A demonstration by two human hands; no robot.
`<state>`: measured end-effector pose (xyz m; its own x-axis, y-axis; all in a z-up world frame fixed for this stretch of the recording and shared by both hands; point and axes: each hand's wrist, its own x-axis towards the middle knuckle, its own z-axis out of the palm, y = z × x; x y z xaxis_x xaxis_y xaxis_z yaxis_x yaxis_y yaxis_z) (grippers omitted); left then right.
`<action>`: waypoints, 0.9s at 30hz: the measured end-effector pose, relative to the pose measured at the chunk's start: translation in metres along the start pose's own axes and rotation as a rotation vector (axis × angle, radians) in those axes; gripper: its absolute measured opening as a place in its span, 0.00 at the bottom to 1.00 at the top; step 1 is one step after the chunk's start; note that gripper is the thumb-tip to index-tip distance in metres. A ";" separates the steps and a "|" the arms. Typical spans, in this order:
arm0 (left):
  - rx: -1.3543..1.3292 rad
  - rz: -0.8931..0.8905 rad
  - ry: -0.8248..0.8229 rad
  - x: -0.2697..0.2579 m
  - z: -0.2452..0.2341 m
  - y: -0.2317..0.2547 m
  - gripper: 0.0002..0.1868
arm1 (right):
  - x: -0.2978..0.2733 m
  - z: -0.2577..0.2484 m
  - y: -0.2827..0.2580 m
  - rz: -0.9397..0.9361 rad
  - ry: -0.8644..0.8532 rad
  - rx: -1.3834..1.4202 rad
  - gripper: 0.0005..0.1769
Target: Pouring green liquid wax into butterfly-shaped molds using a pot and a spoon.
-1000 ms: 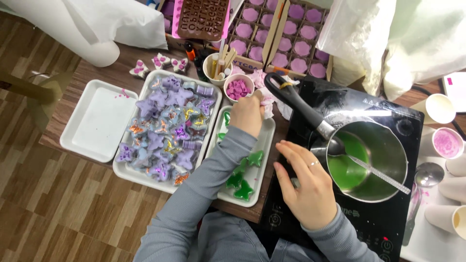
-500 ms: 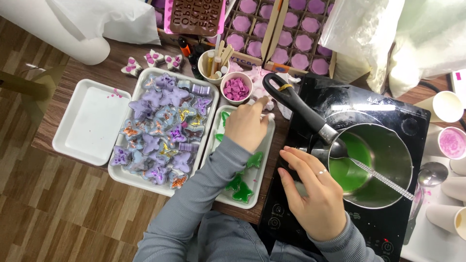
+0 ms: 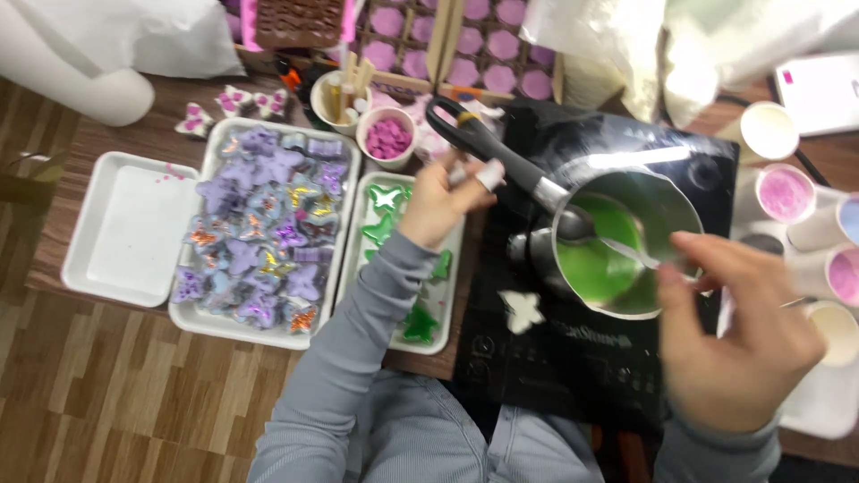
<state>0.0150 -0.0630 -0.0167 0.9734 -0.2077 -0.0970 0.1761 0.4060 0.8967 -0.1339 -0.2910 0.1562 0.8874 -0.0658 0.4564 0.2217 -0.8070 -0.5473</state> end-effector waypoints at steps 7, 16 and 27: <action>-0.120 0.030 0.090 0.007 0.024 0.002 0.16 | -0.020 -0.019 0.061 0.042 0.044 -0.320 0.13; -0.109 0.075 0.100 -0.009 0.038 0.023 0.17 | -0.040 -0.013 0.092 0.472 0.011 0.208 0.10; -0.062 0.230 0.051 -0.026 0.047 0.041 0.20 | -0.046 -0.008 0.098 0.539 -0.056 0.386 0.10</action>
<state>-0.0102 -0.0827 0.0431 0.9947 -0.0593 0.0838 -0.0439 0.4919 0.8696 -0.1562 -0.3722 0.0871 0.9319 -0.3623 0.0169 -0.1393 -0.4005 -0.9057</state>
